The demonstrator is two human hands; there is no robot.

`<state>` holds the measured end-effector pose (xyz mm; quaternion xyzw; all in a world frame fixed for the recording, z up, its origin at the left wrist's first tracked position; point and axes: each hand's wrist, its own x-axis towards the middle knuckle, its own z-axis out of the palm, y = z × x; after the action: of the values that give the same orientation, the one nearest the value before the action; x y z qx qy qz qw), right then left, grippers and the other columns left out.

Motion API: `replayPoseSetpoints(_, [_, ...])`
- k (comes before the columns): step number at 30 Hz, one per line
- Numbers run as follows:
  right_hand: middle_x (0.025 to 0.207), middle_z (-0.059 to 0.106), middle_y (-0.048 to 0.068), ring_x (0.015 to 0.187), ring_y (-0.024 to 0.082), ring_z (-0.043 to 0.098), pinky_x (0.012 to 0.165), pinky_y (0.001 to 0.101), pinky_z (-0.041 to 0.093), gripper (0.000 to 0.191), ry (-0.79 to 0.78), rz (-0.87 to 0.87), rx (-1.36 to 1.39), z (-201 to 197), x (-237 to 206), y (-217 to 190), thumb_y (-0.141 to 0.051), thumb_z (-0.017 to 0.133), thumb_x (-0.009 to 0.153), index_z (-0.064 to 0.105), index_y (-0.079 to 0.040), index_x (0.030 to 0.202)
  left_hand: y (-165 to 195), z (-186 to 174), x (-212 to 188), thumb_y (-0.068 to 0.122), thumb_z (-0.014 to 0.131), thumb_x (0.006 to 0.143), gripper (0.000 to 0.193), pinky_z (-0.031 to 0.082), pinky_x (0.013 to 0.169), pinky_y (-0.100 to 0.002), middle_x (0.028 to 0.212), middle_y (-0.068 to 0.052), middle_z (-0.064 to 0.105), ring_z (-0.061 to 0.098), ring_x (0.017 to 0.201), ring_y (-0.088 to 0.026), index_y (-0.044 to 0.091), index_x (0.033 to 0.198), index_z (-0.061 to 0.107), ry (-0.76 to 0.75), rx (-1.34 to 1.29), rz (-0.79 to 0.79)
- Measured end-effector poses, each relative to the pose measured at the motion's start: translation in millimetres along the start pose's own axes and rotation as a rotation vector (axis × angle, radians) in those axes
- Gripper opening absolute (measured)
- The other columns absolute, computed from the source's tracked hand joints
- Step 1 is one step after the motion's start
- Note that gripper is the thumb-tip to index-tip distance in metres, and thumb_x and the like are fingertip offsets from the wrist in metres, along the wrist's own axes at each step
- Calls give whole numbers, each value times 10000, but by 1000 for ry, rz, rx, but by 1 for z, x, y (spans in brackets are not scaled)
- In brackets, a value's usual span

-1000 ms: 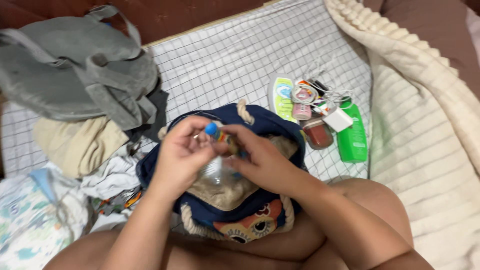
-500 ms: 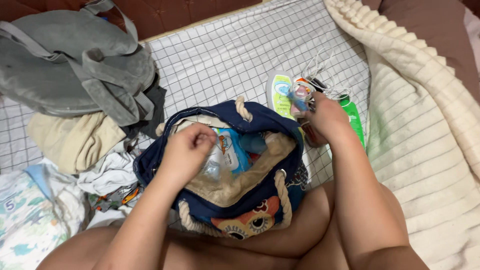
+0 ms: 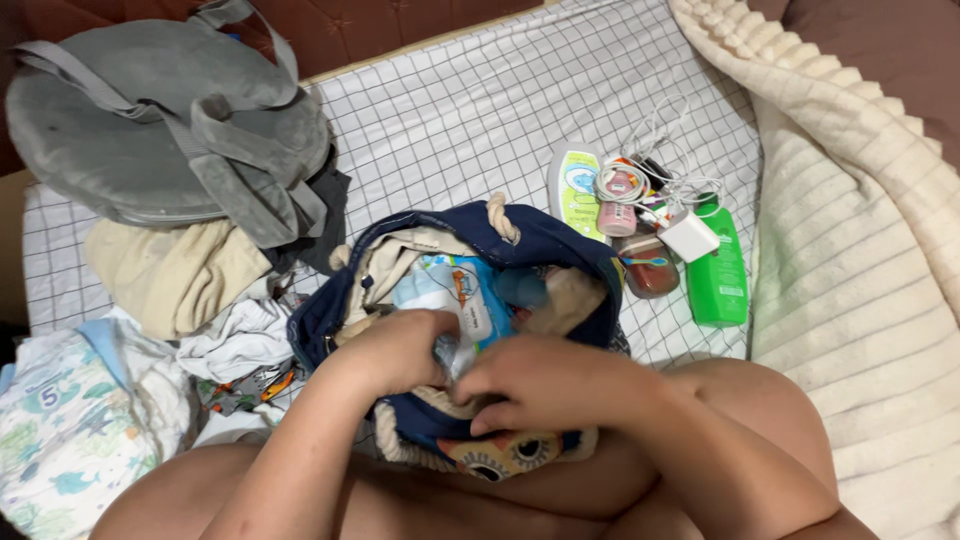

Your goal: The person sits on a bed with a patterned handbag on their lap and removes its contents one at a time, placing toiletry bottles, wipes, cables, a pouch and other personal items onto the bed beside them, arranging the items in a group on the sheet.

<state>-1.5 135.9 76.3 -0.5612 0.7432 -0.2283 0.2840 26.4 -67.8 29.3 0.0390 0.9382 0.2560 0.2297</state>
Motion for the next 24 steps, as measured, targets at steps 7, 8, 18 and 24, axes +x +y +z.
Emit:
replayPoseSetpoints(7, [866,723,161,867,387,664,789,523,486,479,-143,366,-209,11,1,3,-462,509,1044,718,-69,867,-15,-9,0,145,645,825,257,570,659,-301,948,-43,825,749,739,-167,106,1074,694,306,-580,96])
replayPoseSetpoints(8, [864,723,164,856,381,672,769,512,495,417,-50,356,-149,8,-1,5,-450,546,1009,698,-71,927,-17,-11,3,170,663,857,221,543,619,-298,917,-39,791,705,712,-151,90,1063,680,357,-683,106])
replayPoseSetpoints(18, [970,715,31,825,121,748,642,256,605,563,661,153,628,-15,0,9,-223,721,888,481,-96,1380,0,-2,5,231,564,1041,247,599,747,-310,1105,-93,656,690,905,-170,47,1205,581,362,-1411,429])
replayPoseSetpoints(24, [819,664,85,633,159,704,539,258,572,324,1055,197,662,-36,-22,49,-107,662,983,682,-53,1302,7,4,4,175,630,972,404,570,862,-329,1246,-89,634,705,1023,-187,91,1350,516,271,-1211,482])
